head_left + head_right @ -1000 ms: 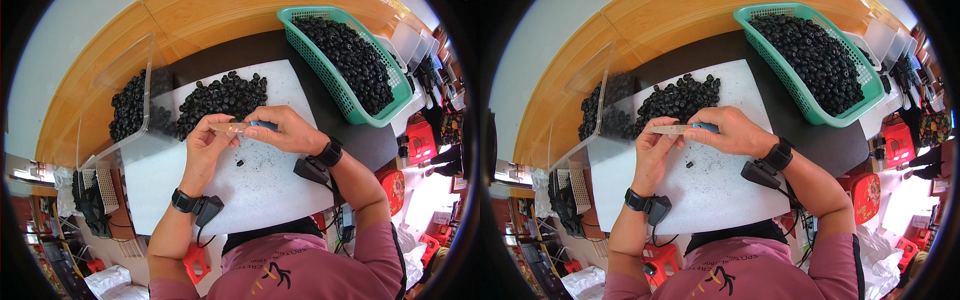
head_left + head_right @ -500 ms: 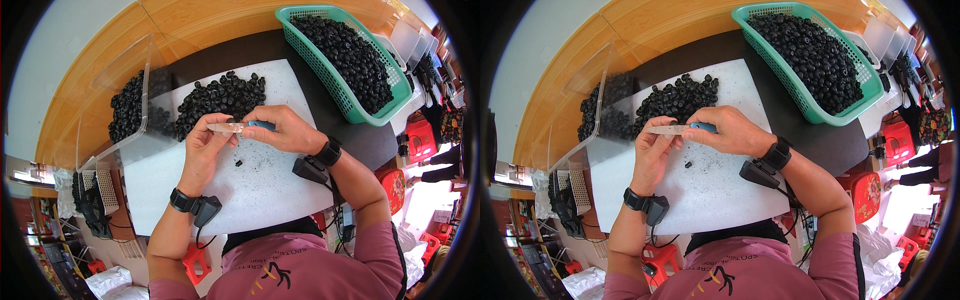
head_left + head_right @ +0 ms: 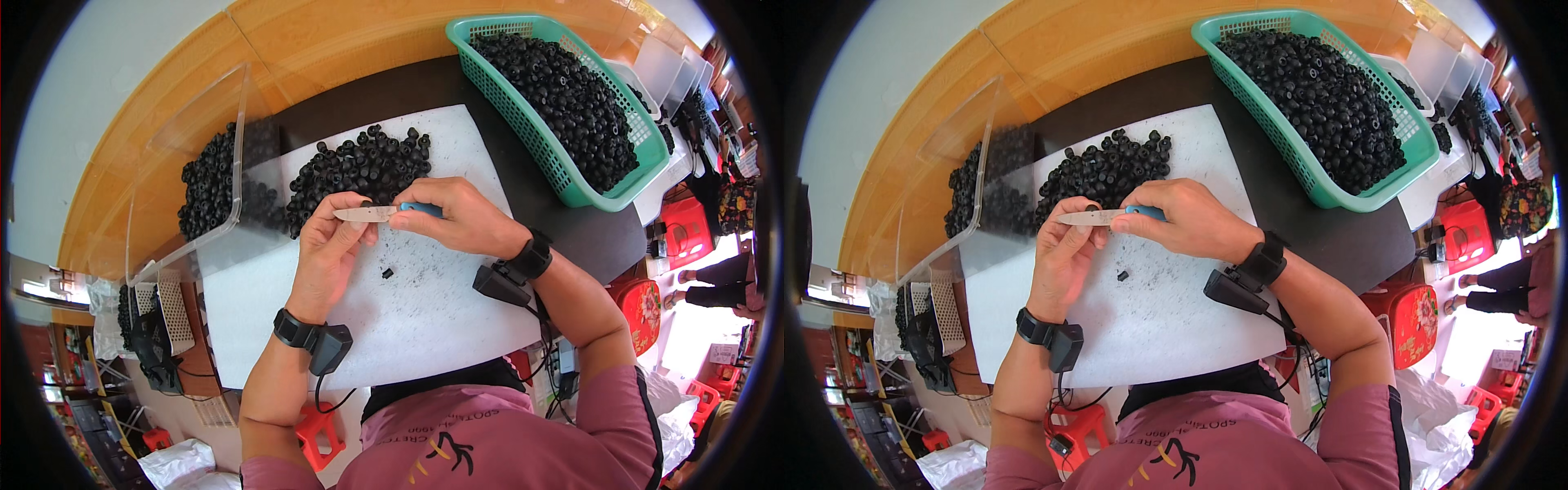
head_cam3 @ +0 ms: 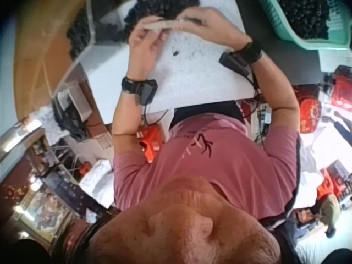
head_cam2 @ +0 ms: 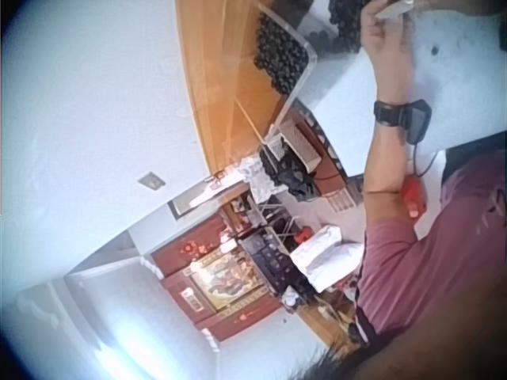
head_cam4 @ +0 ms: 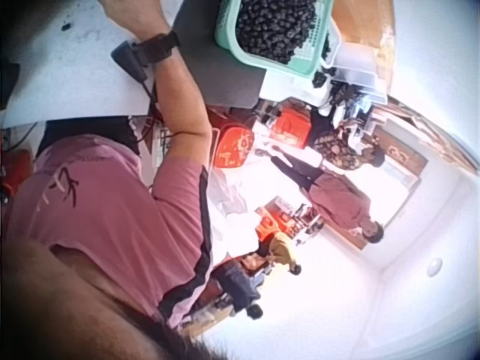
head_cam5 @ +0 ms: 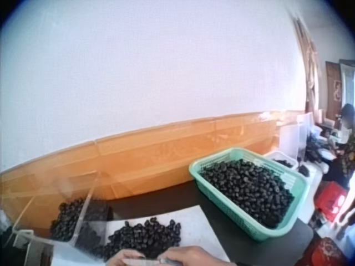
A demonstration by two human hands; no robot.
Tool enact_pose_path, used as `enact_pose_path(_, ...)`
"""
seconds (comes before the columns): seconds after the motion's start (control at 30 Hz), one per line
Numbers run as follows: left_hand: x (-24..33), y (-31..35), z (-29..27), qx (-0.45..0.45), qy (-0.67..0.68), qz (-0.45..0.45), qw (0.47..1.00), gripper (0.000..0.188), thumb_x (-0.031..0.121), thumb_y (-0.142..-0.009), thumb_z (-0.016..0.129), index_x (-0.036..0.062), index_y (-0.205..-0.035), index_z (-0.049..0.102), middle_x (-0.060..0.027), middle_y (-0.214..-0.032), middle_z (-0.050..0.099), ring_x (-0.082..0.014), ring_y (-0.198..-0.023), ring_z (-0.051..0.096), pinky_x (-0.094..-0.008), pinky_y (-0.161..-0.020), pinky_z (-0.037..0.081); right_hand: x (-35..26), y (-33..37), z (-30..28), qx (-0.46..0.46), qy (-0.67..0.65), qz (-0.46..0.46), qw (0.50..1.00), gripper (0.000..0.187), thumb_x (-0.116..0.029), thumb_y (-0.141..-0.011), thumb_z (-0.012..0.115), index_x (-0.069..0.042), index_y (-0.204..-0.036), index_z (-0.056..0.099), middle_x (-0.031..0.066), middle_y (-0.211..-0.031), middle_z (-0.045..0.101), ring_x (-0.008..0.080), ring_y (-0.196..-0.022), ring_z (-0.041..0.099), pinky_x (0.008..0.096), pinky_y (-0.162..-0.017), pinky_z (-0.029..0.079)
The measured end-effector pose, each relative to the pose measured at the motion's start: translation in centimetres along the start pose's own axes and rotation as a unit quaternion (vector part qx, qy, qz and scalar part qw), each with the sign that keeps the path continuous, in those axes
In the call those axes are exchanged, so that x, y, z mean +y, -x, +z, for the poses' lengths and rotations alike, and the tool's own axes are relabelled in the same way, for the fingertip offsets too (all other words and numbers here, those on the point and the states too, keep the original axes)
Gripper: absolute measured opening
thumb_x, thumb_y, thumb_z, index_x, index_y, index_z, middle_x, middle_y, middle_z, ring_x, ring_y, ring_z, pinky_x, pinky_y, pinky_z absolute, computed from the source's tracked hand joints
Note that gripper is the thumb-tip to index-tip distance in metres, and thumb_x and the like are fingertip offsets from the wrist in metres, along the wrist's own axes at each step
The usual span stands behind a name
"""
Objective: The recorder uses a small knife to process and cut small dark fruits at a work table.
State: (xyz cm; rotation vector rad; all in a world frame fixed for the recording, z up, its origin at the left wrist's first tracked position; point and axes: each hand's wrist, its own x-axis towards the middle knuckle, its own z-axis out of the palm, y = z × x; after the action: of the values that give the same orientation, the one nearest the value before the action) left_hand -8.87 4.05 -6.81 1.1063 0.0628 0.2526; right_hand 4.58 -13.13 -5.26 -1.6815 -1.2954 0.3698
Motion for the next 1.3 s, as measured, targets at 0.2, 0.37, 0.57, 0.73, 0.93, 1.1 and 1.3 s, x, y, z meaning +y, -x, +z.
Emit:
enact_pose_path(0.2, 0.7, 0.4, 0.7, -0.032, -0.004, 0.011, 0.999, 0.021, 0.011, -0.091, 0.061, 0.0029, -0.110, 0.057, -0.0056, -0.096, 0.062, -0.0126, -0.082, 0.057, -0.0264, -0.075, 0.046, 1.0, -0.8, -0.9, 0.110, -0.049, 0.148, 0.982, 0.029, -0.028, -0.091, 0.064, 0.000, -0.094, 0.065, 0.0027, -0.069, 0.057, 0.0086, -0.066, 0.049, 0.0270, -0.058, 0.041)
enact_pose_path(0.37, 0.2, 0.2, 1.3, -0.016, -0.046, 0.010, 0.999, 0.021, 0.010, -0.091, 0.062, 0.0028, -0.110, 0.057, -0.0049, -0.096, 0.062, -0.0113, -0.082, 0.057, -0.0263, -0.075, 0.047, -0.6, -0.3, -0.2, 0.011, -0.150, 0.122, 0.981, 0.027, -0.029, -0.089, 0.068, -0.002, -0.090, 0.063, -0.0028, -0.072, 0.052, 0.0052, -0.068, 0.044, 0.0238, -0.059, 0.038)
enact_pose_path(0.57, 0.1, 0.2, 1.3, -0.047, -0.119, 0.003, 0.992, 0.021, 0.008, -0.088, 0.064, 0.0040, -0.108, 0.058, -0.0044, -0.098, 0.060, -0.0109, -0.082, 0.057, -0.0259, -0.073, 0.048, -1.3, 0.0, -0.4, -0.034, -0.173, 0.122, 0.977, 0.031, -0.032, -0.090, 0.065, -0.001, -0.090, 0.063, -0.0009, -0.071, 0.053, 0.0069, -0.069, 0.046, 0.0245, -0.060, 0.040)
enact_pose_path(0.73, 0.1, 0.6, 1.0, -0.047, -0.129, 0.000, 0.991, 0.022, 0.009, -0.089, 0.064, 0.0044, -0.110, 0.059, -0.0015, -0.091, 0.060, -0.0082, -0.079, 0.056, -0.0234, -0.072, 0.048, -1.2, 0.1, -0.3, -0.049, -0.205, 0.134, 0.968, 0.027, -0.028, -0.094, 0.060, 0.000, -0.094, 0.063, -0.0004, -0.076, 0.056, 0.0070, -0.072, 0.048, 0.0243, -0.063, 0.041)
enact_pose_path(0.93, 2.6, 0.8, 1.4, 0.003, -0.090, -0.016, 0.996, 0.023, 0.013, -0.093, 0.061, 0.0016, -0.112, 0.058, -0.0085, -0.098, 0.065, -0.0120, -0.077, 0.061, -0.0255, -0.071, 0.050, -0.9, -0.3, -0.6, 0.000, -0.146, 0.149, 0.978, 0.030, -0.028, -0.094, 0.057, 0.001, -0.093, 0.064, -0.0001, -0.074, 0.056, 0.0066, -0.070, 0.047, 0.0239, -0.062, 0.040)
enact_pose_path(1.1, 10.6, -0.4, 4.9, 0.151, 0.158, 0.154, 0.964, 0.029, 0.016, -0.097, 0.051, 0.0018, -0.123, 0.054, -0.0146, -0.105, 0.064, -0.0182, -0.085, 0.065, -0.0291, -0.084, 0.055, -0.3, -0.4, -1.1, 0.052, -0.154, 0.194, 0.967, 0.035, -0.033, -0.094, 0.057, 0.000, -0.092, 0.065, -0.0001, -0.073, 0.055, 0.0066, -0.068, 0.046, 0.0226, -0.061, 0.039)
enact_pose_path(1.3, 8.0, 1.1, 2.3, 0.032, -0.286, 0.018, 0.958, 0.019, 0.013, -0.094, 0.056, 0.0011, -0.106, 0.063, -0.0071, -0.091, 0.067, -0.0107, -0.071, 0.060, -0.0235, -0.063, 0.046, 0.4, -0.4, -0.8, 0.068, -0.160, 0.189, 0.966, 0.037, -0.036, -0.094, 0.057, 0.000, -0.093, 0.065, 0.0018, -0.076, 0.056, 0.0074, -0.070, 0.047, 0.0232, -0.062, 0.040)
